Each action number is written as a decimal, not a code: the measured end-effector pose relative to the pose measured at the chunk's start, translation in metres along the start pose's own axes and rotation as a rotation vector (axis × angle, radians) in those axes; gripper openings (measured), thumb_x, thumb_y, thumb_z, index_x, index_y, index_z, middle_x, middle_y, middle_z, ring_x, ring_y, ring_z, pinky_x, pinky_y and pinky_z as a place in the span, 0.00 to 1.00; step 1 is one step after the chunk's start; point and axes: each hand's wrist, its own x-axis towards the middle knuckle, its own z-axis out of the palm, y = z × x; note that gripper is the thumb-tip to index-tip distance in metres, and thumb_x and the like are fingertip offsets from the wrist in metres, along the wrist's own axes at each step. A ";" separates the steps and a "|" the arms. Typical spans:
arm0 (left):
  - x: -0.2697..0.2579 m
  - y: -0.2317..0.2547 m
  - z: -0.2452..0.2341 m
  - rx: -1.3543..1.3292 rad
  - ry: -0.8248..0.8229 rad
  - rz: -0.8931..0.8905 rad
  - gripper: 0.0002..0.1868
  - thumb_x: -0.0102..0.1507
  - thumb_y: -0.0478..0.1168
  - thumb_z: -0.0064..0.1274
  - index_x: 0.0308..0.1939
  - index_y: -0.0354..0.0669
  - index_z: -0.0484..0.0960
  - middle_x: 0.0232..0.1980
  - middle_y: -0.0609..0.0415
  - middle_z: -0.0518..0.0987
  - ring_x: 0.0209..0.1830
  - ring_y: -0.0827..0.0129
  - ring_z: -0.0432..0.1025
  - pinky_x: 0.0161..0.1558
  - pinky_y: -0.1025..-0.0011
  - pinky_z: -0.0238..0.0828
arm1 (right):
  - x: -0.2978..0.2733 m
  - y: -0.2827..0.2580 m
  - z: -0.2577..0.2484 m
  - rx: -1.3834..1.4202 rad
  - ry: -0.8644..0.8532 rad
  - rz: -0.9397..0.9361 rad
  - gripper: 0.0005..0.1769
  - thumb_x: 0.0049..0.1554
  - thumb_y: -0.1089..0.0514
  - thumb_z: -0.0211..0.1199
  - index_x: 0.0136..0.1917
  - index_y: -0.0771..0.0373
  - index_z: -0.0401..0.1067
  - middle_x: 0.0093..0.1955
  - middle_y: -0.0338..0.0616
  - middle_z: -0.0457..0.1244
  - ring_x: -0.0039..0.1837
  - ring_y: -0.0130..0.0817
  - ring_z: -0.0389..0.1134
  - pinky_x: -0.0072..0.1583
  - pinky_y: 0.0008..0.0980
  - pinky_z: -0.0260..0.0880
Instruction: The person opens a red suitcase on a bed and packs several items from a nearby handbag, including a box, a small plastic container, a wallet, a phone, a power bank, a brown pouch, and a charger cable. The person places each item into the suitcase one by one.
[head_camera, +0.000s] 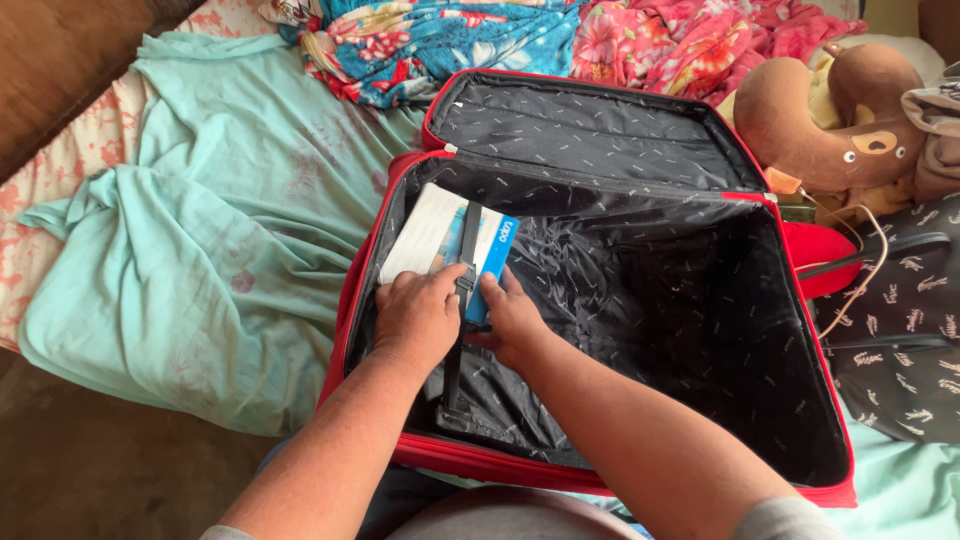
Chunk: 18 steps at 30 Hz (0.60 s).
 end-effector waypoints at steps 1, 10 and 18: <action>0.003 -0.001 -0.001 -0.004 -0.011 0.001 0.21 0.63 0.42 0.55 0.61 0.61 0.79 0.48 0.62 0.84 0.56 0.63 0.71 0.64 0.56 0.58 | 0.004 -0.004 0.002 -0.065 0.032 -0.029 0.32 0.64 0.46 0.48 0.80 0.33 0.48 0.68 0.40 0.62 0.60 0.41 0.66 0.53 0.59 0.73; -0.003 0.002 -0.010 0.063 -0.183 -0.003 0.39 0.54 0.45 0.66 0.70 0.61 0.70 0.78 0.55 0.59 0.79 0.54 0.45 0.76 0.50 0.34 | 0.023 0.001 -0.011 -0.031 0.007 -0.078 0.36 0.64 0.52 0.52 0.82 0.43 0.48 0.69 0.46 0.62 0.60 0.42 0.69 0.52 0.59 0.76; -0.002 0.002 -0.013 0.051 -0.157 0.017 0.44 0.54 0.50 0.67 0.72 0.61 0.63 0.81 0.52 0.51 0.83 0.50 0.37 0.78 0.52 0.30 | -0.029 -0.010 -0.028 -0.466 -0.001 0.166 0.41 0.62 0.50 0.58 0.84 0.43 0.46 0.78 0.46 0.53 0.71 0.51 0.58 0.60 0.57 0.74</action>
